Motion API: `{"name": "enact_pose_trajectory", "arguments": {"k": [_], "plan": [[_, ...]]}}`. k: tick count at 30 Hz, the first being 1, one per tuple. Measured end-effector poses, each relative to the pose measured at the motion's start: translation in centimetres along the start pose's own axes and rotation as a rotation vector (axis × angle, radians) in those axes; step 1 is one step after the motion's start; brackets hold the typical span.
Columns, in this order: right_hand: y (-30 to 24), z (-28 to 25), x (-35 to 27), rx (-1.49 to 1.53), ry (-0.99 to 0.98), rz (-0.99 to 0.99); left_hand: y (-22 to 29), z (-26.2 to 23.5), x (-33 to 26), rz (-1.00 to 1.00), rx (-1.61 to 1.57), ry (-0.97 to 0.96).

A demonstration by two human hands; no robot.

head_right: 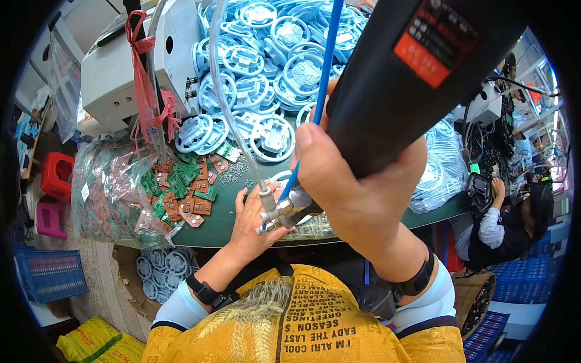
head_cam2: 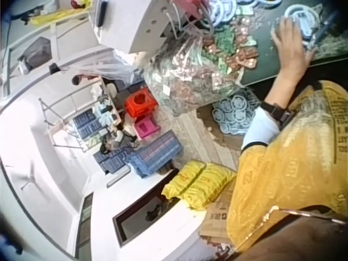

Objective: Assembling small electronic circuit boards into blue plastic rings using a power screwdriver in a manufacturing setting.

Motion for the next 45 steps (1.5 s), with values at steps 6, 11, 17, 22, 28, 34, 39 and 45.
{"name": "enact_pose_trajectory", "arguments": {"k": [6,11,17,22,28,34,39,45], "plan": [[1.1,-0.1,-0.8,0.002,-0.085,-0.052,0.2,-0.1,0.4,0.02,0.098,-0.051],[-1.3,-1.6,0.2,0.111,-0.05,0.06,0.1,-0.8,0.2,0.036,0.112,-0.083],[-4.2,-4.2,2.4,0.088,0.056,-0.126,1.9,-0.6,3.5,0.108,0.059,-0.11],[-2.2,-4.0,2.0,-0.098,0.067,-0.1,1.6,0.8,4.1,0.113,0.05,-0.199],[-0.4,-4.0,1.8,-0.048,0.045,-0.082,1.9,0.7,4.4,0.106,0.041,-0.177],[0.7,-3.6,0.9,0.116,0.113,-0.008,2.4,0.9,4.6,0.07,0.06,-0.195],[1.0,-4.0,0.8,0.059,0.075,0.002,2.2,1.2,4.3,0.076,0.052,-0.196],[-2.9,-6.6,3.1,0.107,0.101,-0.078,3.5,0.0,4.7,0.1,0.218,-0.355]]}}
Point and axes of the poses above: each hand's wrist, its own x-axis towards the middle knuckle, its own z-axis out of the palm, y = z × x, the point moved 2 cm from there along x, towards the middle knuckle, and after that the axes turned 4 degrees about z, right-handed, at the moved point
